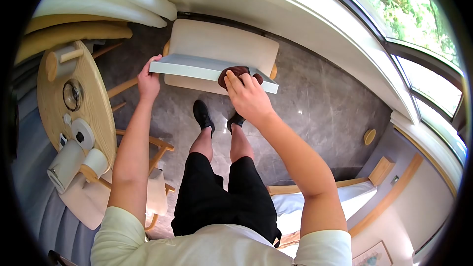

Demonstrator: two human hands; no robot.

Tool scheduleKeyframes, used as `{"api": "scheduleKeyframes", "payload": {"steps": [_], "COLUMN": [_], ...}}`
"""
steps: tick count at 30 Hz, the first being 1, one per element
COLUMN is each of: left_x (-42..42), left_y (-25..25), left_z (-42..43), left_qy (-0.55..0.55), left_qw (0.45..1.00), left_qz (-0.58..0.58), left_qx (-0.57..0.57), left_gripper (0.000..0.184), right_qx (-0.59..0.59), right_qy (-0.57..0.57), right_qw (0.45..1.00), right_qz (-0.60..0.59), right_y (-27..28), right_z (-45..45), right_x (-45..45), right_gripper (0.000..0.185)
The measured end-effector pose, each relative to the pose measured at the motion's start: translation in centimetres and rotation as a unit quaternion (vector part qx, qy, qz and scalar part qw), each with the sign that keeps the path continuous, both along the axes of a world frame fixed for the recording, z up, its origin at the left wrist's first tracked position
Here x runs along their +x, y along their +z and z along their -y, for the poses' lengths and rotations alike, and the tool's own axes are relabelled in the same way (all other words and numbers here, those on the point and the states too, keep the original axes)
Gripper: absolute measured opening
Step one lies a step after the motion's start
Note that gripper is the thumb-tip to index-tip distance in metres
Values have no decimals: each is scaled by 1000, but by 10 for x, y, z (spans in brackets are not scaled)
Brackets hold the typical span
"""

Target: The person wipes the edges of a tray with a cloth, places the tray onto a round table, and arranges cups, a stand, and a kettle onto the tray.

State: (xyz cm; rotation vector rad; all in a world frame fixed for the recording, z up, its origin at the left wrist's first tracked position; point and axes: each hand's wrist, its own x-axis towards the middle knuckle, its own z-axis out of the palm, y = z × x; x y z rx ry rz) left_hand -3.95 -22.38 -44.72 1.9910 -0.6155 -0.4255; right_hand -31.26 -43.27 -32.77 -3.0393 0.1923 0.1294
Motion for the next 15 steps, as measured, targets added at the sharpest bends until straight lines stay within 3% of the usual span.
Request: {"api": "scheduleKeyframes", "payload": {"steps": [15], "left_x": [2], "left_y": [-4], "left_z": [-1], "left_qy": [-6], "left_qw": [1000], "left_qz": [1], "left_qx": [8], "left_gripper": [26], "right_qx": [-18], "right_qy": [-17], "right_qw": [999], "right_qz": [29], "right_y": [-3], "right_z": [19], "right_x": [-45], "right_gripper": [51]}}
